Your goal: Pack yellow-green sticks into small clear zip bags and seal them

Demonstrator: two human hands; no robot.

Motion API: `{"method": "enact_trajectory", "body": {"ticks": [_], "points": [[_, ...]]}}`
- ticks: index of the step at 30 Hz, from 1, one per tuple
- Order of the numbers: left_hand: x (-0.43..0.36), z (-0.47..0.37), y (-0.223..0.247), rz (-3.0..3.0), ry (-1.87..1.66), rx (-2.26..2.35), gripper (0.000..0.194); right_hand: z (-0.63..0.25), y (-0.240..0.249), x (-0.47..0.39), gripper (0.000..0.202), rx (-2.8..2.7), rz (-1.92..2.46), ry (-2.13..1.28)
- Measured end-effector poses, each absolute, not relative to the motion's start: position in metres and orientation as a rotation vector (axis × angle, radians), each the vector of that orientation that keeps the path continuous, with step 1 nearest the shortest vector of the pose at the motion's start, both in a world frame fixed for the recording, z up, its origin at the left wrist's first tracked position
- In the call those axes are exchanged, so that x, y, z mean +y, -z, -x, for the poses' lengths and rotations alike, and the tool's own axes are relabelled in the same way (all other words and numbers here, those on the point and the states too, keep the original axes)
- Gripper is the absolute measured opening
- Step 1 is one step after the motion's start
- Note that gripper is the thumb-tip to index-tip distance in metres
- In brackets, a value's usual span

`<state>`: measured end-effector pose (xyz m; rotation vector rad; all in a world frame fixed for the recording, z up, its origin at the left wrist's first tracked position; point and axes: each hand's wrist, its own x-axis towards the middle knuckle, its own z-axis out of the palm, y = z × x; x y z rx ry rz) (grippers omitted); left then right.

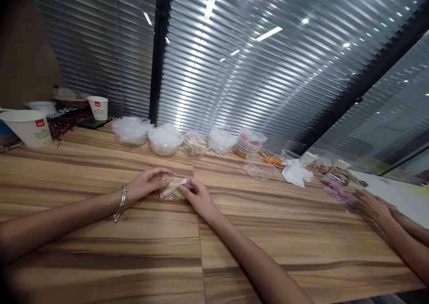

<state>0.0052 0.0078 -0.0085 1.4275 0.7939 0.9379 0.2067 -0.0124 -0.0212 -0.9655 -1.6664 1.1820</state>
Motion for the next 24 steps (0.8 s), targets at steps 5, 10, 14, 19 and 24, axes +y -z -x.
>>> {"method": "enact_trajectory", "body": {"ticks": [5, 10, 14, 19, 24], "points": [[0.01, -0.006, 0.013, -1.385, -0.915, 0.806, 0.026, -0.207, 0.022, -0.011, 0.025, -1.651, 0.965, -1.18], [0.011, -0.005, 0.013, -1.412, -0.933, 0.814, 0.026, -0.208, 0.027, -0.008, 0.026, -1.608, 0.94, -1.172], [0.011, -0.006, 0.012, -1.434, -0.898, 0.841, 0.026, -0.211, 0.031, -0.006, 0.027, -1.589, 0.956, -1.172], [0.008, -0.006, 0.011, -1.483, -0.815, 0.744, 0.027, -0.21, 0.026, -0.011, 0.028, -1.569, 0.961, -1.242], [0.007, -0.006, 0.015, -1.573, -0.73, 0.577, 0.04, -0.202, 0.012, -0.024, 0.028, -1.881, 0.963, -1.17]]}}
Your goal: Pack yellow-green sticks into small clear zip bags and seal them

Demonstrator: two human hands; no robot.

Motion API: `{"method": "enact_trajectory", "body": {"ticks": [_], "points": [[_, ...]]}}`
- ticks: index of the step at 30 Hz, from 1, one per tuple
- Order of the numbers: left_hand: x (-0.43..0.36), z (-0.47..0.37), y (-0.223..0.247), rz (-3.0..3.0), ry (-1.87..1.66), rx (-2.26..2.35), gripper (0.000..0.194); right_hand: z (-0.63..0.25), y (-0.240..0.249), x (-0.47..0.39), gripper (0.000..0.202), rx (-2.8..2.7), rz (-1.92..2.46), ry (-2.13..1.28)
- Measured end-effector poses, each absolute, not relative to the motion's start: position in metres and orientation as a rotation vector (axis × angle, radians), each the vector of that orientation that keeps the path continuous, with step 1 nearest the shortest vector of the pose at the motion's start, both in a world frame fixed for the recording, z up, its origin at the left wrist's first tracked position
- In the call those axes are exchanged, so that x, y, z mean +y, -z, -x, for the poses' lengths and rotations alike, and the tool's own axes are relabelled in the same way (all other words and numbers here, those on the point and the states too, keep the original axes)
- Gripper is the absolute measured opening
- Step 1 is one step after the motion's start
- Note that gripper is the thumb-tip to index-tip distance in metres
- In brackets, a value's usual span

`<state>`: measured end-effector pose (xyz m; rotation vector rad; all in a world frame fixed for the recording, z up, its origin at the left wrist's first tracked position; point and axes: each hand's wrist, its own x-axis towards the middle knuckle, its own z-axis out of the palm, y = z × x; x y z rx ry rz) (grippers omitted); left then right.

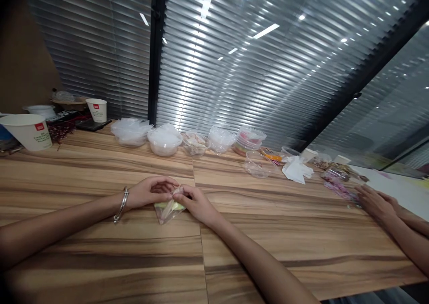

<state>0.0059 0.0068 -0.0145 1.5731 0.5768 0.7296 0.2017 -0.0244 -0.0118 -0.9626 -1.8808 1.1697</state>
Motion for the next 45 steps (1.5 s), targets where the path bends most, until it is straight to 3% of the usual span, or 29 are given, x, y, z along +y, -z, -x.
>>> {"method": "enact_trajectory", "body": {"ticks": [4, 13, 23, 29, 37, 45], "points": [[0.007, -0.006, 0.014, -1.592, -0.745, 0.635, 0.035, -0.2, 0.011, -0.027, 0.024, -1.93, 0.999, -1.123], [0.003, -0.005, 0.003, -1.451, -0.861, 0.719, 0.026, -0.201, 0.018, -0.018, 0.029, -1.482, 0.849, -1.357], [0.006, -0.004, 0.009, -1.481, -0.811, 0.694, 0.025, -0.202, 0.01, -0.023, 0.023, -1.6, 0.873, -1.263], [0.008, -0.004, 0.013, -1.473, -0.806, 0.669, 0.03, -0.201, 0.01, -0.028, 0.032, -1.673, 0.887, -1.479], [0.007, -0.004, 0.012, -1.437, -0.811, 0.68, 0.029, -0.203, 0.012, -0.025, 0.036, -1.643, 0.875, -1.521], [0.008, -0.004, 0.013, -1.499, -0.805, 0.668, 0.029, -0.205, 0.008, -0.026, 0.022, -1.718, 0.909, -1.37]]}}
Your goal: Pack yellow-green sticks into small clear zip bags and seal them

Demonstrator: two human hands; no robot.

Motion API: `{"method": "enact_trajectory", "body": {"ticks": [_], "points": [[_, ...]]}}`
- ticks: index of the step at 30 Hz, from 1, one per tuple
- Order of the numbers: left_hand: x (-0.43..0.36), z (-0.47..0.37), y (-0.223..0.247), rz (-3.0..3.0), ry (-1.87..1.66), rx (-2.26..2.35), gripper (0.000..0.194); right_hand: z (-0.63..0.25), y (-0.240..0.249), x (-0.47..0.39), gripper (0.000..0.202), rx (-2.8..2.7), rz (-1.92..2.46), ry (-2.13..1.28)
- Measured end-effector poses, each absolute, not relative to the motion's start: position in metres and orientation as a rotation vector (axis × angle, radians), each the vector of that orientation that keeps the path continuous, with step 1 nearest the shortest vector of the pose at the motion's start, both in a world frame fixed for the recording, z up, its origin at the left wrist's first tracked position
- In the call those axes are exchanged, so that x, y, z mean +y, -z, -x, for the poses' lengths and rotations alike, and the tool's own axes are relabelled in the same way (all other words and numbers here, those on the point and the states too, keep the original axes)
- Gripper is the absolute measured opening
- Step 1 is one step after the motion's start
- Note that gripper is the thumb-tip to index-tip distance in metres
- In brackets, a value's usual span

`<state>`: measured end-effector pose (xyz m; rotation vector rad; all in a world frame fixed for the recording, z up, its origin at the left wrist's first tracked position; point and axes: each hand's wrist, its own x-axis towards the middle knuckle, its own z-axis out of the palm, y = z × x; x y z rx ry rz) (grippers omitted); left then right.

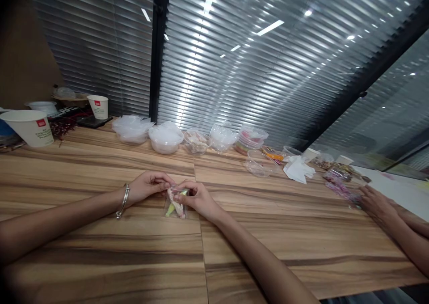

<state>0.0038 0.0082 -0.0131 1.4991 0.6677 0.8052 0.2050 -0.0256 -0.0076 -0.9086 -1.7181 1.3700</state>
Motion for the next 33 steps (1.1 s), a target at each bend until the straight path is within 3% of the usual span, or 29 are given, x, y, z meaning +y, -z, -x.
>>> {"method": "enact_trajectory", "body": {"ticks": [15, 19, 33], "points": [[0.0084, -0.0031, 0.0154, -1.564, -0.767, 0.526, 0.023, -0.2043, 0.0073, -0.0254, 0.02, -1.689, 0.922, -1.375], [0.0102, -0.0009, 0.0155, -1.547, -0.685, 0.47, 0.037, -0.2052, 0.011, -0.0235, 0.024, -1.588, 0.913, -1.453], [0.007, -0.0008, 0.0089, -1.573, -0.605, 0.472, 0.025, -0.2053, 0.0101, -0.0203, 0.027, -1.626, 0.942, -1.335]]}}
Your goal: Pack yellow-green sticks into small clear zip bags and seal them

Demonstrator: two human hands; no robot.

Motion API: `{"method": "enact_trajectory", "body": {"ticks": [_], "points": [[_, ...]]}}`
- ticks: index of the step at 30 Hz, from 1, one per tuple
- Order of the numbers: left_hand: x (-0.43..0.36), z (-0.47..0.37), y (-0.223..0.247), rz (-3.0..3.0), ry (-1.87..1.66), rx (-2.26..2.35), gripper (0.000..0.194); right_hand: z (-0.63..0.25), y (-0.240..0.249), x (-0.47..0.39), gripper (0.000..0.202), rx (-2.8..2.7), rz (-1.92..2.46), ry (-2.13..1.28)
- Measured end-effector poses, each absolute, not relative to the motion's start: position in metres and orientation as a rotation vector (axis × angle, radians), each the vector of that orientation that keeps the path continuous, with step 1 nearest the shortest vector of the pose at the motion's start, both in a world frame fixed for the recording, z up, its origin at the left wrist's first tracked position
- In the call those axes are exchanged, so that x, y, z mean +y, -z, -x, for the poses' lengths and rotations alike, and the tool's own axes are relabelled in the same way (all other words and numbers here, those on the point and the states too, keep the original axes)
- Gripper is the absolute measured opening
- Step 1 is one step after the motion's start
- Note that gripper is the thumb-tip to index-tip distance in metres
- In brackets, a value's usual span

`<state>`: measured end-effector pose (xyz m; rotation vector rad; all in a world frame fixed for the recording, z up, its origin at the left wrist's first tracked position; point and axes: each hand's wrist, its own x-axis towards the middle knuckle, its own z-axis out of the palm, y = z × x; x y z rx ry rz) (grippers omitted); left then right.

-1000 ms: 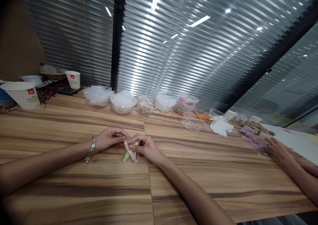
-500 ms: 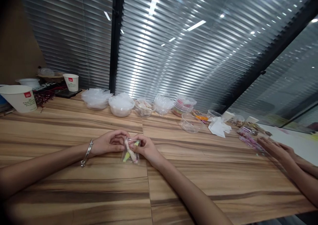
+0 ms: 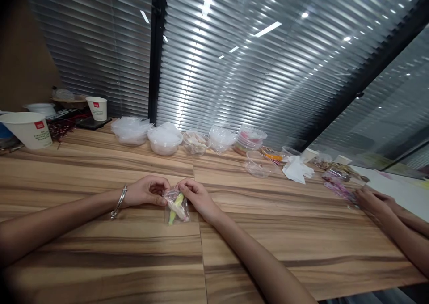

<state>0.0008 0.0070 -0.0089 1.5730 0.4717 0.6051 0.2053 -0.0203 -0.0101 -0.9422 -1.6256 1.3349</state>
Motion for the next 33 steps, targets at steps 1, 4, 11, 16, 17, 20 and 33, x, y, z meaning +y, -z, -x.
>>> {"method": "enact_trajectory", "body": {"ticks": [1, 4, 11, 16, 17, 20, 33], "points": [[0.007, -0.001, 0.009, -1.591, -0.599, 0.474, 0.024, -0.205, 0.012, -0.02, 0.028, -1.6, 0.951, -1.326], [0.01, 0.0, 0.01, -1.669, -0.587, 0.438, 0.021, -0.203, 0.015, -0.02, 0.029, -1.54, 0.95, -1.349], [0.014, 0.003, 0.014, -1.779, -0.548, 0.358, 0.019, -0.201, 0.018, -0.02, 0.026, -1.483, 0.907, -1.394], [0.01, 0.001, 0.012, -1.709, -0.624, 0.449, 0.02, -0.204, 0.017, -0.018, 0.024, -1.379, 0.863, -1.482], [0.01, 0.001, 0.011, -1.696, -0.642, 0.463, 0.02, -0.205, 0.017, -0.018, 0.024, -1.351, 0.847, -1.509], [0.01, 0.002, 0.006, -1.721, -0.632, 0.48, 0.022, -0.207, 0.017, -0.017, 0.018, -1.328, 0.828, -1.557], [0.013, 0.003, 0.006, -1.934, -0.5, 0.515, 0.026, -0.204, 0.018, -0.022, 0.023, -1.565, 0.875, -1.38]]}}
